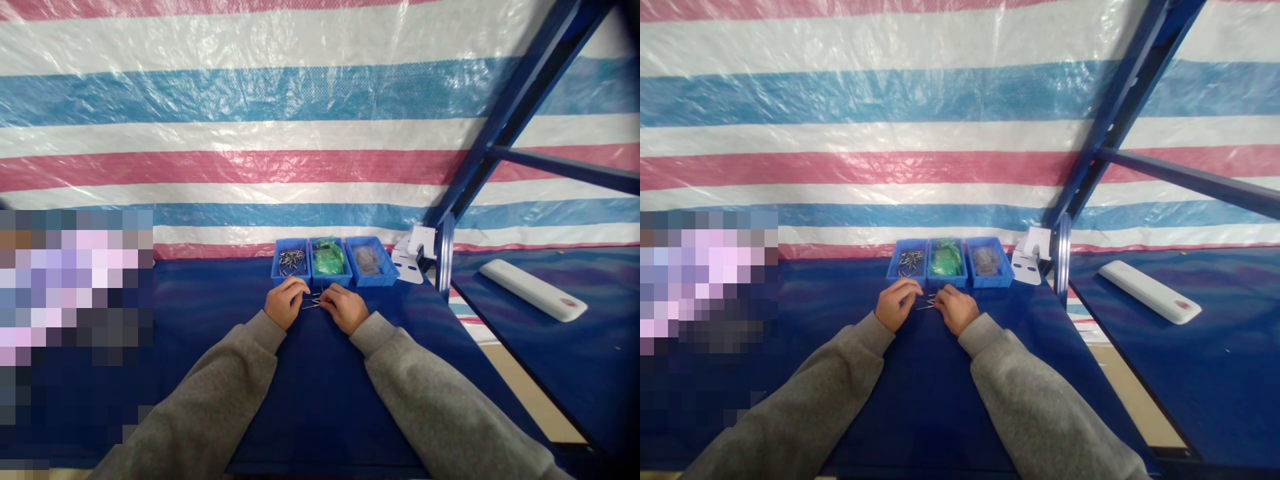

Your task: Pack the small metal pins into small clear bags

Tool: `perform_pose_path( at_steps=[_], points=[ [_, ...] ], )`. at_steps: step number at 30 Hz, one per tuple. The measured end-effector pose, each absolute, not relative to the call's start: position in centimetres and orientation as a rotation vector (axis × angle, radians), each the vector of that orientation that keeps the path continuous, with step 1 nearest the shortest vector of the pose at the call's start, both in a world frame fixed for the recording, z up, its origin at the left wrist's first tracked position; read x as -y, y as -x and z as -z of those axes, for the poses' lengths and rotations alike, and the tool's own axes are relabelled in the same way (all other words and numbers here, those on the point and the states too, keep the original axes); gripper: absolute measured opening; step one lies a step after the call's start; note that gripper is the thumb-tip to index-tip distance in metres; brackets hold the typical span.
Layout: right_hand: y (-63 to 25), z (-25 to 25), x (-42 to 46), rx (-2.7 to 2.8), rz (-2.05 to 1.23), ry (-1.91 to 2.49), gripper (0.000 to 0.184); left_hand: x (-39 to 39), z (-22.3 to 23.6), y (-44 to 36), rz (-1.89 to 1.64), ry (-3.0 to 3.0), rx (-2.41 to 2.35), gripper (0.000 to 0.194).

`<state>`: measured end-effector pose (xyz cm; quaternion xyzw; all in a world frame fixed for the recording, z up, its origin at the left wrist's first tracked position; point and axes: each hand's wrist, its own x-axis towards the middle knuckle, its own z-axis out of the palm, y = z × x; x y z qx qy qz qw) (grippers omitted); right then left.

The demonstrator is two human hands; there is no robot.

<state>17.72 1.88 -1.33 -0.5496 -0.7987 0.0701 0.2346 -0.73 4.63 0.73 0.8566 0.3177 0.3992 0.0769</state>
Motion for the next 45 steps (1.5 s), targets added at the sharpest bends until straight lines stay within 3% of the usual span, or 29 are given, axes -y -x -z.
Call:
perform_pose_path(
  at_steps=[9, 14, 19, 28, 35, 39, 45],
  points=[
    [-17.4, 1.3, -1.7, 2.169, -0.107, 1.602, 0.015, -4.1, -1.2, 0.5, -1.057, -2.620, -0.990, 0.016],
    [-17.3, 1.1, -1.7, 2.137, -0.112, 1.601, 0.016, -4.0, -1.3, 0.5, -0.799, -2.786, -0.932, 0.033],
    [-17.4, 1.0, -1.8, 2.084, -0.131, 1.591, 0.013, -4.5, -0.8, 0.7, -0.708, -2.847, -0.991, 0.028],
    [-17.5, 0.7, -1.7, 1.979, -0.172, 1.560, 0.013, -5.2, -0.1, 0.8, -0.781, -2.863, -1.075, 0.028],
    [-17.6, 0.9, -1.8, 1.922, -0.259, 1.413, 0.013, -4.6, -0.6, 0.7, -1.078, -2.774, -1.046, 0.033],
    [-17.5, 0.6, -1.5, 1.893, -0.308, 1.282, 0.017, -4.4, -0.7, 0.6, -1.096, -2.771, -0.938, 0.022],
    [-17.3, -0.1, -1.1, 1.792, -0.287, 1.202, 0.018, -4.0, -1.0, 0.3, -1.153, -2.642, -1.026, 0.023]
  ],
)
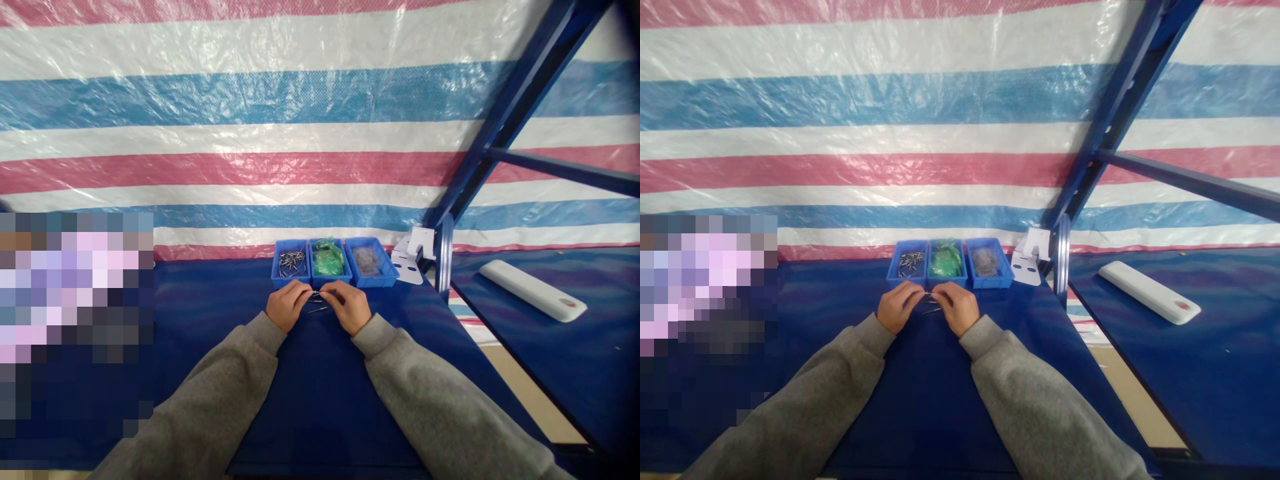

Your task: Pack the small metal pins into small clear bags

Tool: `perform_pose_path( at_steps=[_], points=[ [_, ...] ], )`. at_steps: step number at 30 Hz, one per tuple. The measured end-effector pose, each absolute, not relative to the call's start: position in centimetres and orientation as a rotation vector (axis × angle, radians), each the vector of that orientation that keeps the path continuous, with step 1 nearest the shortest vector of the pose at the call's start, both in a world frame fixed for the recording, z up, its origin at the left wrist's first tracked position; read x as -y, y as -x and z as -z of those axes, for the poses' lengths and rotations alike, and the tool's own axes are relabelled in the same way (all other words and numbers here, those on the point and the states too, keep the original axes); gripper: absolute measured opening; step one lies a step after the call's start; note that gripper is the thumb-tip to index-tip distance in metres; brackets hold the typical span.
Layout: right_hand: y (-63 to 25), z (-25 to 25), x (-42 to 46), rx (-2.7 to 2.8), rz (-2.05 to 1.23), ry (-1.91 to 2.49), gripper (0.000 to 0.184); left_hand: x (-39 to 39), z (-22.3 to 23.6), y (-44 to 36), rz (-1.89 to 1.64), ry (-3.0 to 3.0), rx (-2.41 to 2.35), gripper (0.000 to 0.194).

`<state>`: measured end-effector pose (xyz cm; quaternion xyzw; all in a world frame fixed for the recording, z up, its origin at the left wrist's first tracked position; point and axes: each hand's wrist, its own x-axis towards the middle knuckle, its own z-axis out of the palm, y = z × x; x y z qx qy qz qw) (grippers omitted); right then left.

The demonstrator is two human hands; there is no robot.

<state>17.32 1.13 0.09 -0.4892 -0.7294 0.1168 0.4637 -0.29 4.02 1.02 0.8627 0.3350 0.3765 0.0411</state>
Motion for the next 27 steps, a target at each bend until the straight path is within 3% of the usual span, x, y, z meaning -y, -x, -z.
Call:
perform_pose_path(
  at_steps=[17, 24, 27],
  points=[
    [-17.4, -0.2, -1.1, 1.839, -0.274, 1.239, 0.032, -3.1, -1.9, -0.1, -1.346, -2.286, -0.934, 0.013],
    [-17.1, -0.6, -0.5, 2.207, -0.261, 1.299, 0.033, -3.7, -1.0, 0.6, -1.667, -1.955, -1.016, 0.008],
    [-16.9, -0.6, -0.4, 2.317, -0.208, 1.349, 0.022, -3.9, -0.7, 0.6, -1.670, -1.940, -1.035, 0.009]
  ],
)
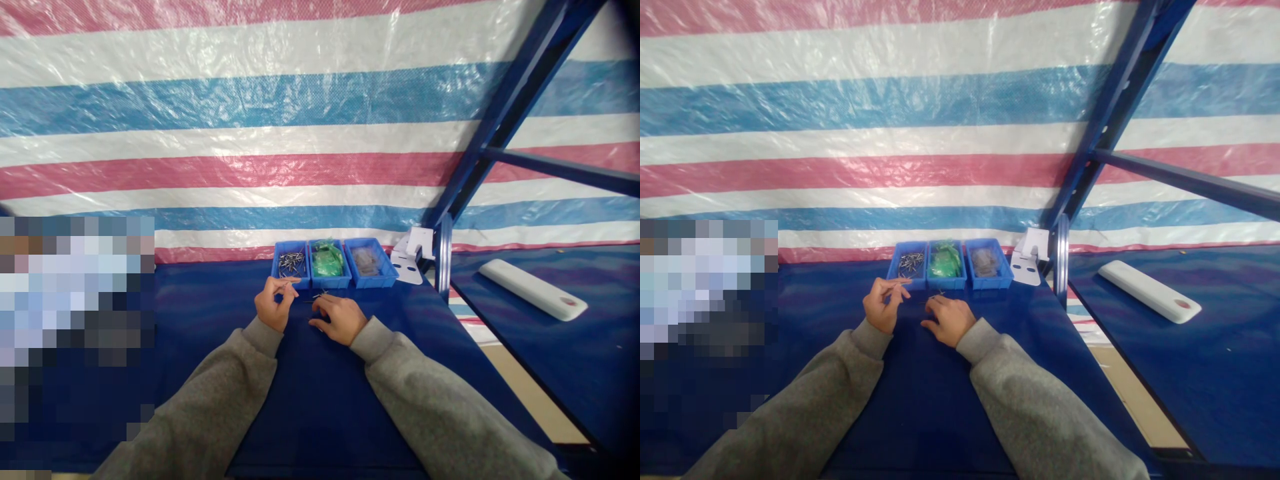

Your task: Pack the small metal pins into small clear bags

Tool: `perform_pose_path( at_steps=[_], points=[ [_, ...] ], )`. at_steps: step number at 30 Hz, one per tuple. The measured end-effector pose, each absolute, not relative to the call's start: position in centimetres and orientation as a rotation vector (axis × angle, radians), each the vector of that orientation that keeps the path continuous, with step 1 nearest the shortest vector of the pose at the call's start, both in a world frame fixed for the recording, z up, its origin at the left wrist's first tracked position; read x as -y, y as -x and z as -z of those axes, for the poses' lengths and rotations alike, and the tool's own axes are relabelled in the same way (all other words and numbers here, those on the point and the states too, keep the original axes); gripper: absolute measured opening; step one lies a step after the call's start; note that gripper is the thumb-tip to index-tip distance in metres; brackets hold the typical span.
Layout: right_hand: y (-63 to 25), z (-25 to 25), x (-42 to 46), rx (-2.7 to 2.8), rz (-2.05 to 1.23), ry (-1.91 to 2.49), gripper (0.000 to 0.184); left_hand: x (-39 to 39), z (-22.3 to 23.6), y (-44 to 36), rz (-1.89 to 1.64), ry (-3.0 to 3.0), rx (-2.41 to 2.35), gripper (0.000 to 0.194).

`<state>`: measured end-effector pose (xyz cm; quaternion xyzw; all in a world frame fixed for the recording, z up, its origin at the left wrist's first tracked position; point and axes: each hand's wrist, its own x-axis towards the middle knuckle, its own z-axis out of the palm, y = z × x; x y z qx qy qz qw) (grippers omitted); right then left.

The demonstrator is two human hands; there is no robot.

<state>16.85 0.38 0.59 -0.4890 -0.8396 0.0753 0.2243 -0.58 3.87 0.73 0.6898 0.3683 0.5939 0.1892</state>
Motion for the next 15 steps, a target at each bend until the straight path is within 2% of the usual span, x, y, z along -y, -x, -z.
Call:
perform_pose_path(
  at_steps=[3, 10, 15],
  points=[
    [-16.90, -0.53, -0.46, 2.352, -0.179, 1.398, 0.014, -3.93, -0.67, 0.54, -1.645, -1.974, -1.059, 0.010],
    [-17.26, -0.75, -0.37, 2.409, -0.239, 1.298, 0.027, -3.98, -0.53, 0.69, -1.645, -1.991, -1.115, 0.009],
    [-17.39, -0.38, -0.78, 2.417, -0.191, 1.369, 0.014, -4.07, -0.45, 0.69, -1.657, -2.001, -1.106, 0.010]
  ],
)
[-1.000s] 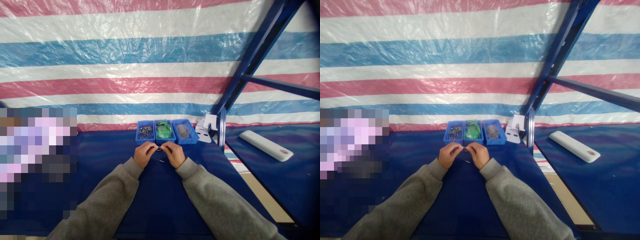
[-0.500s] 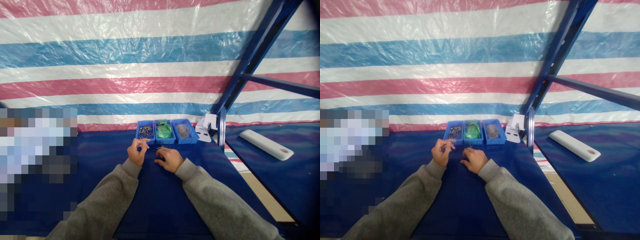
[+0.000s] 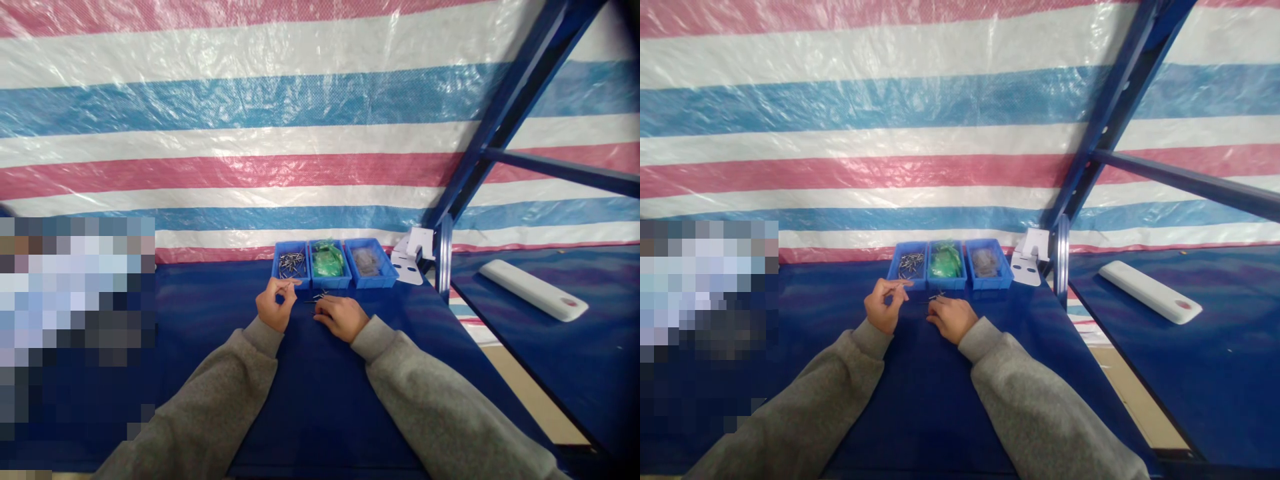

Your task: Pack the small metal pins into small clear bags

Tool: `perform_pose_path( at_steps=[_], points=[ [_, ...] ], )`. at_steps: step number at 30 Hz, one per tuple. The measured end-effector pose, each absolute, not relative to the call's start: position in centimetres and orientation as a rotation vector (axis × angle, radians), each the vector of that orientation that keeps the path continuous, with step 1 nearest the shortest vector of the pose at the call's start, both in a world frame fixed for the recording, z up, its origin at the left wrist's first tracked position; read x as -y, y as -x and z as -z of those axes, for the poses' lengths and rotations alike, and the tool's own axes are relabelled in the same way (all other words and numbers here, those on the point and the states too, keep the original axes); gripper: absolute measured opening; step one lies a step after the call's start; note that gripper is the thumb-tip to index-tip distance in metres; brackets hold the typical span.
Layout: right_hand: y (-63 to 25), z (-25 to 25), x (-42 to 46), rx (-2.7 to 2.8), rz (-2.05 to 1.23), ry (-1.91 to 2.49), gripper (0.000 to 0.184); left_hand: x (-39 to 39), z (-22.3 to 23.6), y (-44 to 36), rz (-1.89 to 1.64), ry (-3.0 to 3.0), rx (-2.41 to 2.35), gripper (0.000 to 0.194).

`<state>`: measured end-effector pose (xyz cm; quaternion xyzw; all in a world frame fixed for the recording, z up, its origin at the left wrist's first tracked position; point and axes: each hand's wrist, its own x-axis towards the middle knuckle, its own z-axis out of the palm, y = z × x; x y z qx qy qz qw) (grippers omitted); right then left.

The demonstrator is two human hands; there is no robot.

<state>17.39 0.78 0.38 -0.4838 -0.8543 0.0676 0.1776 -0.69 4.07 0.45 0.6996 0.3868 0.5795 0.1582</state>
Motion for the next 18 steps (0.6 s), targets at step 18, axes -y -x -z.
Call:
perform_pose_path(
  at_steps=[18],
  points=[
    [-17.27, -0.66, -0.77, 1.799, -0.220, 1.126, 0.021, -3.88, -0.99, -0.03, -1.298, -2.020, -0.926, 0.019]
  ],
)
